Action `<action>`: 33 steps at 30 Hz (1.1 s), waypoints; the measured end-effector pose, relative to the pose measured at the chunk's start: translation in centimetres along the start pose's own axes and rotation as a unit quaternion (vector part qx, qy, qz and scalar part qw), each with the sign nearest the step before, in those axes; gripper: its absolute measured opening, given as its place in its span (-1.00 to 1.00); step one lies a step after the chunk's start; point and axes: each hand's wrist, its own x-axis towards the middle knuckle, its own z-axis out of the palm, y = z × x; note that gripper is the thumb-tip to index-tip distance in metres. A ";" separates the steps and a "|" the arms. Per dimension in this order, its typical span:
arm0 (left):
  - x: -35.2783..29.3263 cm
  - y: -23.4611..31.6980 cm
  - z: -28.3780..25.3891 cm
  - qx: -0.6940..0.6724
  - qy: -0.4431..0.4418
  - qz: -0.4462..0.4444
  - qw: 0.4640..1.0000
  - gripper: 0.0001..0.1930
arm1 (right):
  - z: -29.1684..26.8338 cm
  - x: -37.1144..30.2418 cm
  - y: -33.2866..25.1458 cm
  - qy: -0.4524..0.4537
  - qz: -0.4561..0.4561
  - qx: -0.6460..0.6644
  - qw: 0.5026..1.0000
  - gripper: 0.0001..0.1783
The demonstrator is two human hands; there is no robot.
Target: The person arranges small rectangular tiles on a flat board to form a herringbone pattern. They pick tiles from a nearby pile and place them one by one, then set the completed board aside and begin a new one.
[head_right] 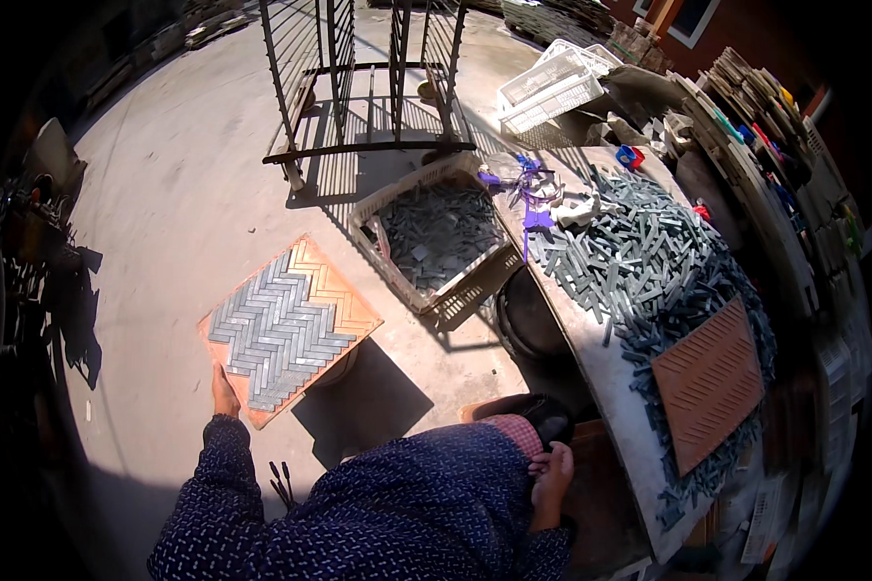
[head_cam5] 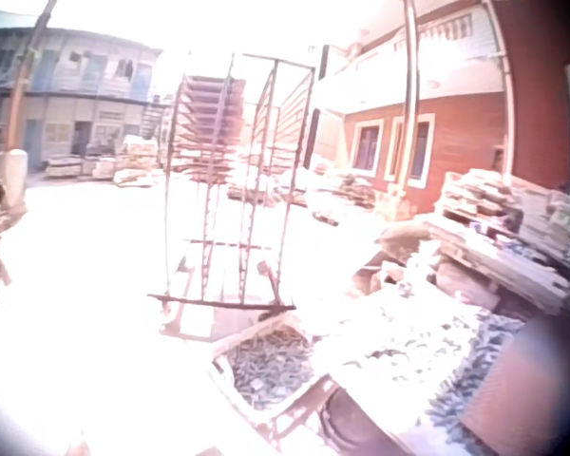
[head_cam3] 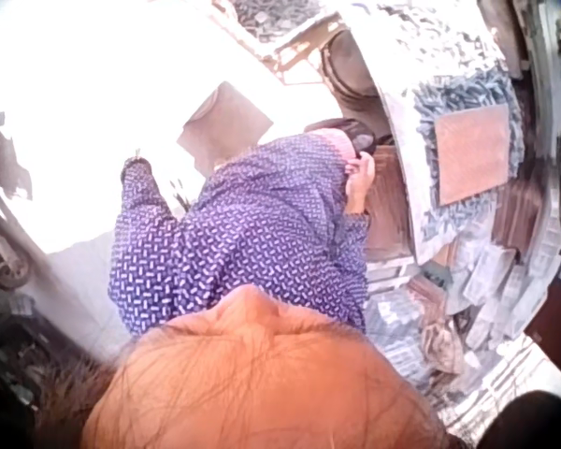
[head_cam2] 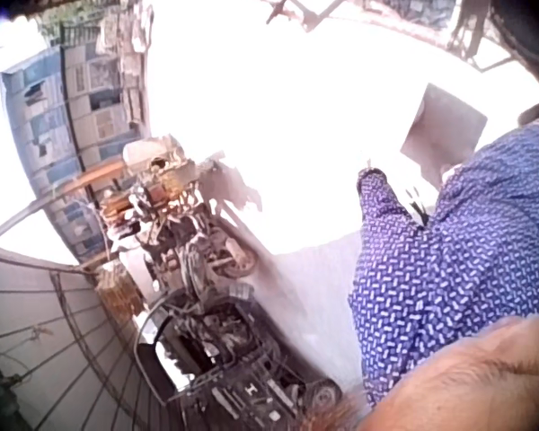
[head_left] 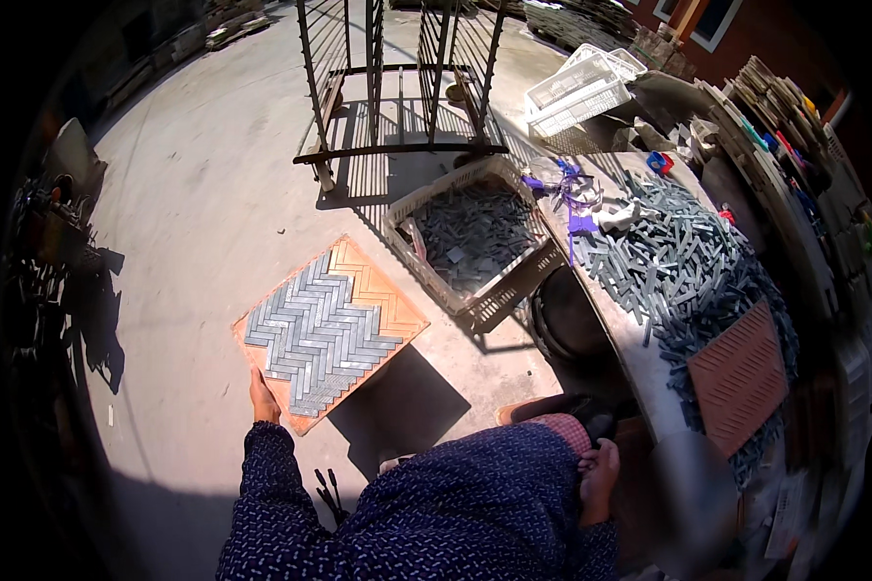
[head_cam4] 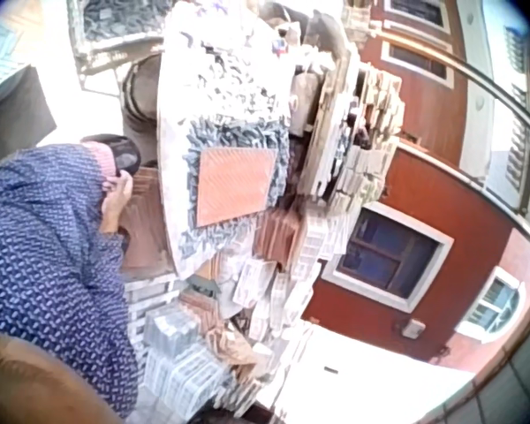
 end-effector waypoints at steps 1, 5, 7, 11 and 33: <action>0.2 0.1 -0.2 -0.011 0.003 -0.004 1.000 -0.41 | 0.0 0.1 0.2 0.002 -0.003 0.002 1.000 -0.67; -0.1 -0.6 -0.6 -0.001 0.056 -0.022 0.998 -0.43 | -0.2 0.3 0.5 0.004 -0.017 0.004 1.000 -0.66; -0.4 -0.5 -1.8 0.006 0.104 -0.011 0.994 -0.47 | 0.0 0.3 0.6 -0.004 -0.011 0.008 1.000 -0.65; -2.4 -1.9 -1.5 -0.014 0.097 -0.053 0.994 -0.45 | -0.4 0.3 0.9 0.001 -0.019 0.028 0.999 -0.63; -3.9 -3.8 4.3 0.098 0.275 0.017 0.956 -0.31 | 0.2 0.1 1.2 -0.020 -0.032 0.055 0.998 -0.59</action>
